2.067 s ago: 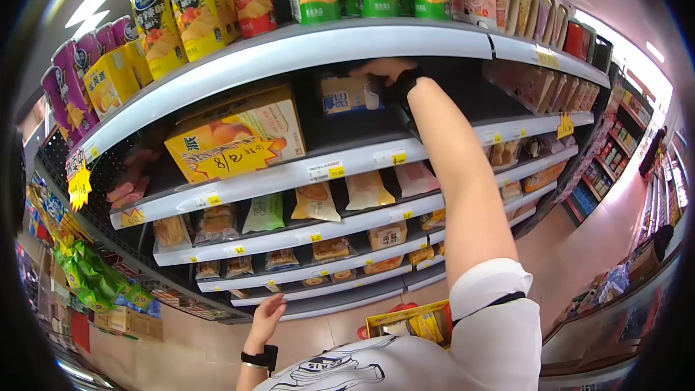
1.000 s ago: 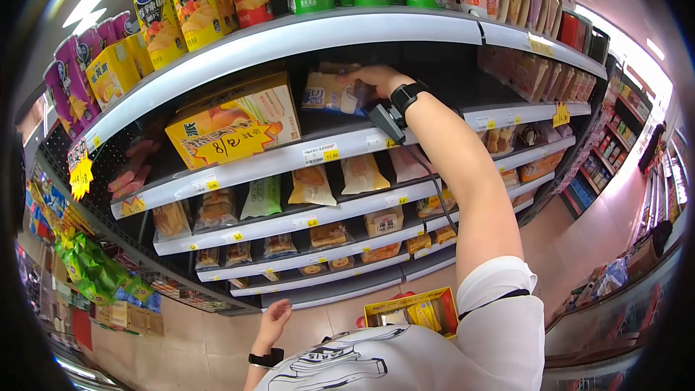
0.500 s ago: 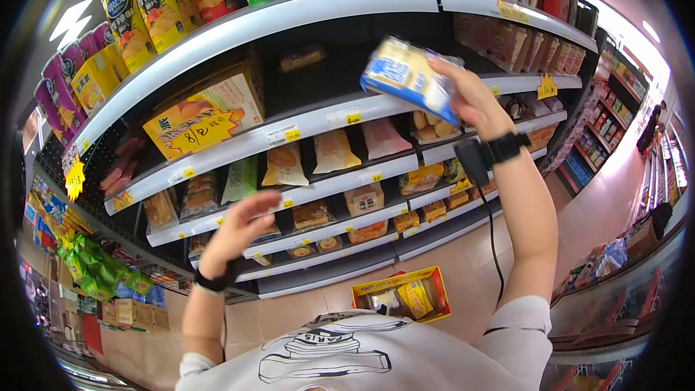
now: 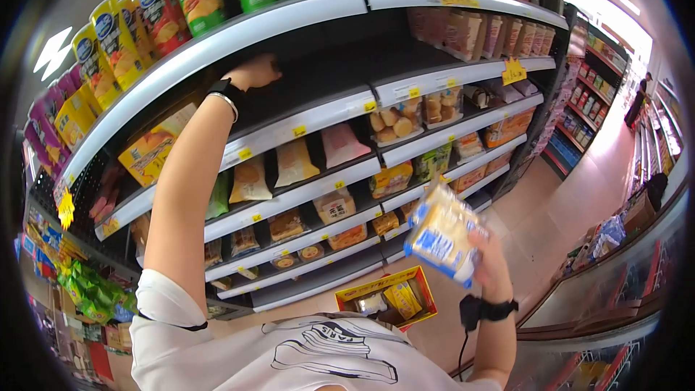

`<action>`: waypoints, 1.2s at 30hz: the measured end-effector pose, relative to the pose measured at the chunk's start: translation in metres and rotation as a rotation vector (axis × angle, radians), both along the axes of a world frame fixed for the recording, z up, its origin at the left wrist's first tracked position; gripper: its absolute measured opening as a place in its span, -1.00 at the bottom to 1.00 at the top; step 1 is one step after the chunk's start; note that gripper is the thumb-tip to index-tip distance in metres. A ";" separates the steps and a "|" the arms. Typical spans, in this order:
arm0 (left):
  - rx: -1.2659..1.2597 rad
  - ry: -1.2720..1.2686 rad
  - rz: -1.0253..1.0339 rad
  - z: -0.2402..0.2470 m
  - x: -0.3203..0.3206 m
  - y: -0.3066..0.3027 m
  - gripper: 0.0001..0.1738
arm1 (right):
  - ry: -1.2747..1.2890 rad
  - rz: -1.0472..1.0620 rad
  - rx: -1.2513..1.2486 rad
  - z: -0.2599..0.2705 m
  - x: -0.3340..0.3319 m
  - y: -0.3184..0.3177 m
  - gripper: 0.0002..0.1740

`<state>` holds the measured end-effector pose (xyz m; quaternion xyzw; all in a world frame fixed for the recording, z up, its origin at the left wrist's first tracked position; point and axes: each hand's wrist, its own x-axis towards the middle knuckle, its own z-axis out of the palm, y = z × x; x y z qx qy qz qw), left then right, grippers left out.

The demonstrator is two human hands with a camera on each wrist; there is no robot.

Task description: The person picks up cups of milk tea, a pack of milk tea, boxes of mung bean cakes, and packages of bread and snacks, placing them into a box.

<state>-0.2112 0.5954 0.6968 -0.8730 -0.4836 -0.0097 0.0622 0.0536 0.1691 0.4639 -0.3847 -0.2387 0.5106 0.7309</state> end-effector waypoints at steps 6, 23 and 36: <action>0.156 0.114 0.072 -0.026 0.001 0.081 -0.30 | 0.052 -0.186 -0.072 -0.053 -0.015 -0.065 -0.32; 0.383 0.021 0.105 -0.048 0.015 0.126 -0.63 | 0.106 -0.539 -0.132 -0.060 -0.052 -0.114 -0.44; 0.536 -0.341 -0.389 -0.020 0.009 -0.025 -0.80 | 0.078 -0.472 -0.210 -0.079 -0.046 -0.099 -0.44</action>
